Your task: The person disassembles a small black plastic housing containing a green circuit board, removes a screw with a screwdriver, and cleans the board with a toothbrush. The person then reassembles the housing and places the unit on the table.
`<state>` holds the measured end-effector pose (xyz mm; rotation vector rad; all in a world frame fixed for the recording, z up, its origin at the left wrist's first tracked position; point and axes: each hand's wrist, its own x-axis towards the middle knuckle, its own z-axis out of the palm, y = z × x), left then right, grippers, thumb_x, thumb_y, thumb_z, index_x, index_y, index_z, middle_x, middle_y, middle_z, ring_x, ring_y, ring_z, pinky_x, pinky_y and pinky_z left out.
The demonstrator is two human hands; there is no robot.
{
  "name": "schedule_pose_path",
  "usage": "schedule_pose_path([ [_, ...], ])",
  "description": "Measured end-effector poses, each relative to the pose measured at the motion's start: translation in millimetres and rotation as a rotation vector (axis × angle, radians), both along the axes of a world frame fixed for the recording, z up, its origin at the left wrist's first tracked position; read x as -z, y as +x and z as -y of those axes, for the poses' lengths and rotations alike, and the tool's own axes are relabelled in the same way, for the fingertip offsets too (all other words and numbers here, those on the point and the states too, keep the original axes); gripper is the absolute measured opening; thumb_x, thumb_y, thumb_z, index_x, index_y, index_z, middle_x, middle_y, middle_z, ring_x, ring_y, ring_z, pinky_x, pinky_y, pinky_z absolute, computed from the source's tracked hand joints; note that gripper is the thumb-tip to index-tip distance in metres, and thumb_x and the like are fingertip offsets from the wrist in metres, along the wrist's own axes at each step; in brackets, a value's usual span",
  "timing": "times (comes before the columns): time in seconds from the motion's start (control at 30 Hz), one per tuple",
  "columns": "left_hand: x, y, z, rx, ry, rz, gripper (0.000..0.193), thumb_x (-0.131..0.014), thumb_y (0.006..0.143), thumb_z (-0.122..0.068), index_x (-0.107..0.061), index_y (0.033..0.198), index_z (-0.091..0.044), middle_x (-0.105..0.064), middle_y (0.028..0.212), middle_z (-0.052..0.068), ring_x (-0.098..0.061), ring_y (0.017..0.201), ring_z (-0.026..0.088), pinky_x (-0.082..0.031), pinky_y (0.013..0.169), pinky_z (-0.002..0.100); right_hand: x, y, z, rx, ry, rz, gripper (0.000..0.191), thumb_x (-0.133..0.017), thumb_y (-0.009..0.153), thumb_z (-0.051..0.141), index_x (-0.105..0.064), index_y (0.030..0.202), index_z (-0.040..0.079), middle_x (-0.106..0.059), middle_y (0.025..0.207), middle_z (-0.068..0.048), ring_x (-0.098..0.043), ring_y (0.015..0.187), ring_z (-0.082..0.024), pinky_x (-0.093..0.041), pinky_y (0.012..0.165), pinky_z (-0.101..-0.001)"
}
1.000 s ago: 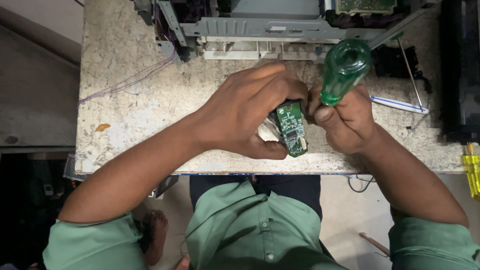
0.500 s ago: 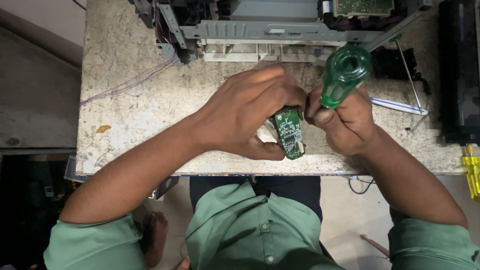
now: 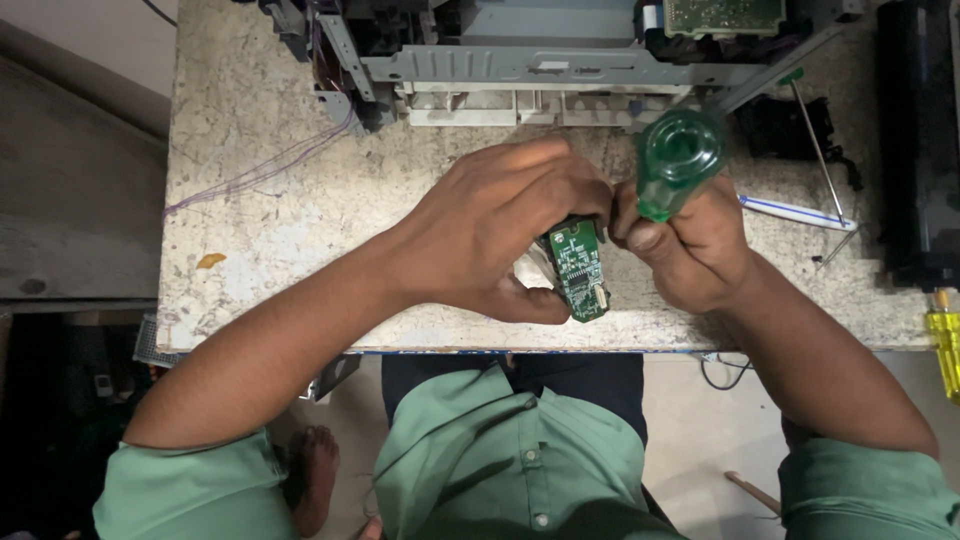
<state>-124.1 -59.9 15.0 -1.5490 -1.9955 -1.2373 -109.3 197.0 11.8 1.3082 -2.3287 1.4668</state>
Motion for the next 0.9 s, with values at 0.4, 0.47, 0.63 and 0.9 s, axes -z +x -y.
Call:
schedule_pose_path([
  [0.4,-6.7,-1.7,2.7,0.007,0.007,0.01,0.074,-0.095,0.069,-0.024,-0.048,0.125,-0.01,-0.062,0.121,0.009,-0.064,0.107,0.03,-0.055,0.084,0.043,-6.1,-0.9,3.9,0.001,0.003,0.005,0.035,-0.05,0.113,0.03,-0.057,0.091,0.005,-0.055,0.076,-0.003,-0.056,0.064,-0.014,-0.044,0.056,-0.0287],
  [0.47,-6.9,-2.5,3.2,0.006,0.002,0.015,0.075,-0.095,0.069,-0.025,-0.048,0.125,-0.009,-0.062,0.121,0.009,-0.064,0.107,0.03,-0.055,0.084,0.043,-5.8,-2.0,4.1,-0.002,-0.007,0.004,0.033,-0.051,0.114,0.03,-0.056,0.092,0.005,-0.055,0.076,-0.003,-0.056,0.064,-0.014,-0.045,0.056,-0.0285],
  [0.63,-7.4,-2.6,3.5,0.008,0.003,0.013,0.075,-0.095,0.069,-0.025,-0.048,0.125,-0.009,-0.062,0.122,0.009,-0.063,0.108,0.03,-0.055,0.085,0.043,-4.5,-3.7,4.2,-0.01,-0.011,-0.006,0.033,-0.05,0.113,0.03,-0.056,0.093,0.005,-0.055,0.075,-0.003,-0.056,0.063,-0.013,-0.045,0.055,-0.028],
  [0.9,-8.0,-4.3,3.6,0.007,-0.002,0.013,0.077,-0.096,0.068,-0.026,-0.048,0.125,-0.009,-0.061,0.121,0.009,-0.063,0.106,0.03,-0.054,0.083,0.043,-5.8,-4.6,3.9,-0.009,-0.003,-0.005,0.034,-0.05,0.113,0.032,-0.056,0.092,0.006,-0.055,0.075,-0.003,-0.056,0.063,-0.013,-0.045,0.055,-0.0281],
])
